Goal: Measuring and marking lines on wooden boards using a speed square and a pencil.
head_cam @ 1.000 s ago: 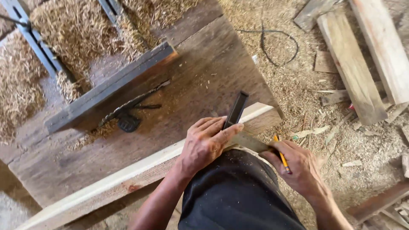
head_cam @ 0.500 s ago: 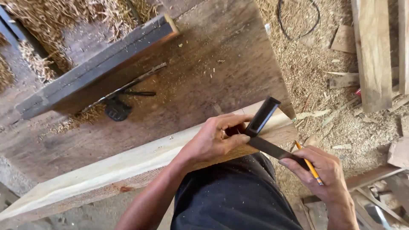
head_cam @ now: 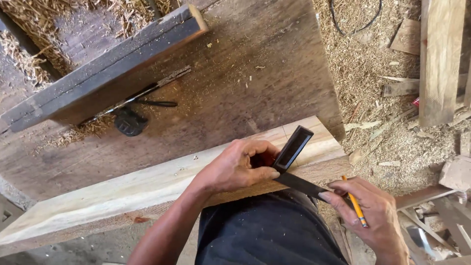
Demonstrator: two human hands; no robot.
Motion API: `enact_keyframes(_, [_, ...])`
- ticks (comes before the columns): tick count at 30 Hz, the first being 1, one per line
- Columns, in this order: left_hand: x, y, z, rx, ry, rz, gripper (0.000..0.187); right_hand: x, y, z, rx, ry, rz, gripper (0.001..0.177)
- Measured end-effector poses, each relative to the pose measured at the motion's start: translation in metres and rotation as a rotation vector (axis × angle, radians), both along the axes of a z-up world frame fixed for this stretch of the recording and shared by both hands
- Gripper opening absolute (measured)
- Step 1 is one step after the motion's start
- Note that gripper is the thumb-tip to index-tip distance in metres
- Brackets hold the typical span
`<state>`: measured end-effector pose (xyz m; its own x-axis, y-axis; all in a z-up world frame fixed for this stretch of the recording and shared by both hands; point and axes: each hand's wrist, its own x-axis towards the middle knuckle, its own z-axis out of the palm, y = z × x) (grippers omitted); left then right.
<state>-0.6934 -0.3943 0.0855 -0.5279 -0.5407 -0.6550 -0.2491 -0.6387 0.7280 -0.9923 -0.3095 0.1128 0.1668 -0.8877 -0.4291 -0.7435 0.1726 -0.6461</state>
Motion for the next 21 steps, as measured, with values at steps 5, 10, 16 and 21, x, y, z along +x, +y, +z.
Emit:
enact_keyframes(5, [-0.014,0.001,-0.007,-0.127,0.052,0.03,0.04,-0.04,0.008,0.007,-0.076,0.155,-0.224,0.012])
enact_keyframes(10, [-0.014,0.006,-0.017,-0.157,0.103,0.035,0.042,-0.061,0.021,0.029,-0.063,-0.135,-0.415,0.013])
enact_keyframes(16, [-0.017,0.006,-0.009,-0.068,0.093,0.066,0.038,0.0,0.012,0.021,-0.058,-0.396,-0.412,0.013])
enact_keyframes(21, [-0.019,0.009,0.0,-0.147,0.048,0.096,0.037,0.037,-0.001,0.008,-0.113,-0.464,-0.392,0.011])
